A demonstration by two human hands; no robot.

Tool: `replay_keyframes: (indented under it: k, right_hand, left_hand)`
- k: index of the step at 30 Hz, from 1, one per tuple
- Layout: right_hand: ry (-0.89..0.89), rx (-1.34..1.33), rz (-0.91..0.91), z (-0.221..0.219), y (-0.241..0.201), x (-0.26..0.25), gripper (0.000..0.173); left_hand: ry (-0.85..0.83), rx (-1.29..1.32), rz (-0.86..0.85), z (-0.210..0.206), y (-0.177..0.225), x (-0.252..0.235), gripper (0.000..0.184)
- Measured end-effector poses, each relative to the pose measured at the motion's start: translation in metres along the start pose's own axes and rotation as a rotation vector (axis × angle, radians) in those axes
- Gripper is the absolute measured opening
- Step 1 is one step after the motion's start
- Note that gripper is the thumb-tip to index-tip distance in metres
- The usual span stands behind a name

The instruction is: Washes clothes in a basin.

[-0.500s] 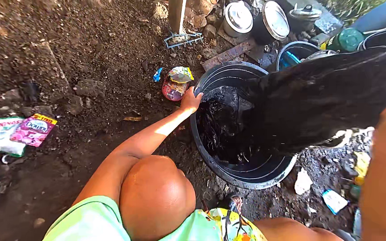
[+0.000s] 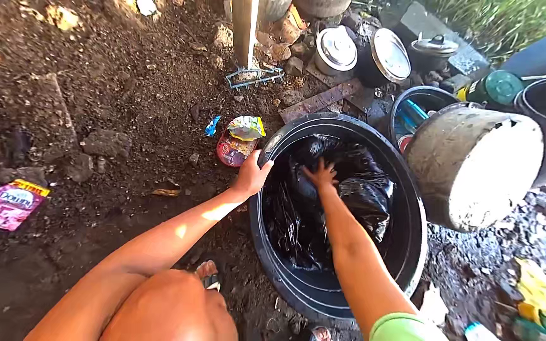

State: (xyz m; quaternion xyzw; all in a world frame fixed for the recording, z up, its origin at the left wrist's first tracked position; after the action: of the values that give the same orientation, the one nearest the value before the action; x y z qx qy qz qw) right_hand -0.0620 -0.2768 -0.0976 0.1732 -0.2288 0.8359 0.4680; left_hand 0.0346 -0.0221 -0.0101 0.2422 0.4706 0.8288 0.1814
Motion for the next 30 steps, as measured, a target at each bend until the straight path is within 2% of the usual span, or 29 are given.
replay_keyframes:
  k: [3, 5, 6, 8, 11, 14, 16, 18, 20, 21, 22, 24, 26, 27, 28, 30]
  right_hand:
    - [-0.184, 0.244, 0.073, -0.025, 0.017, -0.004, 0.074]
    - [-0.142, 0.236, 0.123, -0.015, 0.05, -0.017, 0.062]
    - [-0.105, 0.206, 0.083, -0.009, 0.066, -0.025, 0.058]
    - [-0.037, 0.135, -0.133, 0.0, 0.087, -0.04, 0.058]
    - [0.136, -0.208, -0.352, 0.006, 0.078, -0.052, 0.061]
    - [0.172, -0.554, -0.495, 0.016, 0.018, -0.037, 0.061]
    - [0.255, -0.65, -0.401, -0.025, -0.004, -0.045, 0.068]
    - [0.216, -0.339, -0.117, -0.064, -0.015, -0.047, 0.061]
    - [-0.004, 0.085, 0.159, -0.061, -0.009, -0.038, 0.065]
    - [-0.015, 0.13, 0.259, -0.049, 0.001, -0.046, 0.076]
    - [0.031, 0.051, 0.322, -0.038, 0.016, -0.059, 0.082]
    - [0.206, -0.219, 0.322, -0.031, 0.034, -0.075, 0.073]
    - [0.341, -0.46, 0.025, -0.039, 0.026, -0.056, 0.067]
    - [0.256, -0.447, -0.13, -0.038, 0.011, -0.039, 0.07]
    - [0.116, -0.324, -0.18, -0.037, -0.008, -0.029, 0.067]
    - [-0.225, 0.037, -0.037, -0.022, -0.032, -0.007, 0.052]
  left_hand:
    - [0.005, -0.029, -0.006, -0.001, -0.007, 0.0, 0.053]
    - [0.018, -0.026, 0.005, -0.002, -0.008, -0.001, 0.055]
    - [0.025, -0.019, 0.012, -0.002, -0.008, -0.002, 0.055]
    - [0.024, -0.016, 0.03, -0.002, -0.009, -0.002, 0.056]
    - [0.009, -0.031, 0.05, -0.003, -0.008, -0.006, 0.056]
    - [0.028, -0.052, 0.025, -0.004, -0.009, -0.003, 0.052]
    - [0.04, -0.061, -0.008, -0.003, -0.007, -0.006, 0.052]
    - [0.015, -0.056, 0.02, -0.001, -0.003, -0.007, 0.054]
    - [-0.016, -0.056, 0.069, -0.002, -0.005, -0.002, 0.056]
    - [-0.015, -0.052, 0.069, -0.002, -0.006, -0.001, 0.057]
    - [-0.009, -0.048, 0.061, -0.002, -0.007, -0.002, 0.057]
    - [0.013, -0.037, 0.032, 0.002, -0.006, -0.005, 0.056]
    - [0.01, -0.038, 0.016, 0.002, -0.006, -0.003, 0.054]
    - [0.005, -0.043, 0.011, 0.0, -0.006, -0.002, 0.053]
    - [0.012, -0.047, 0.004, -0.002, -0.005, -0.004, 0.052]
    - [0.02, -0.052, 0.002, -0.002, -0.006, -0.003, 0.052]
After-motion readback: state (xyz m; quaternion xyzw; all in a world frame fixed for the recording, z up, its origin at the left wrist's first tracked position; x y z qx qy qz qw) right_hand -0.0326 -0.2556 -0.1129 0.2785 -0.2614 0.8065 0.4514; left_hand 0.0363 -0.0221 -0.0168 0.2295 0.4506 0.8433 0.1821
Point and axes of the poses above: each hand's wrist, its own x-axis away from the middle knuckle, its own z-axis out of the back of the hand, y = z × x, the point moved 4 cm from there along -x, towards the middle knuckle, and after that the axes turned 6 degrees about -z, right-handed, at the moved point
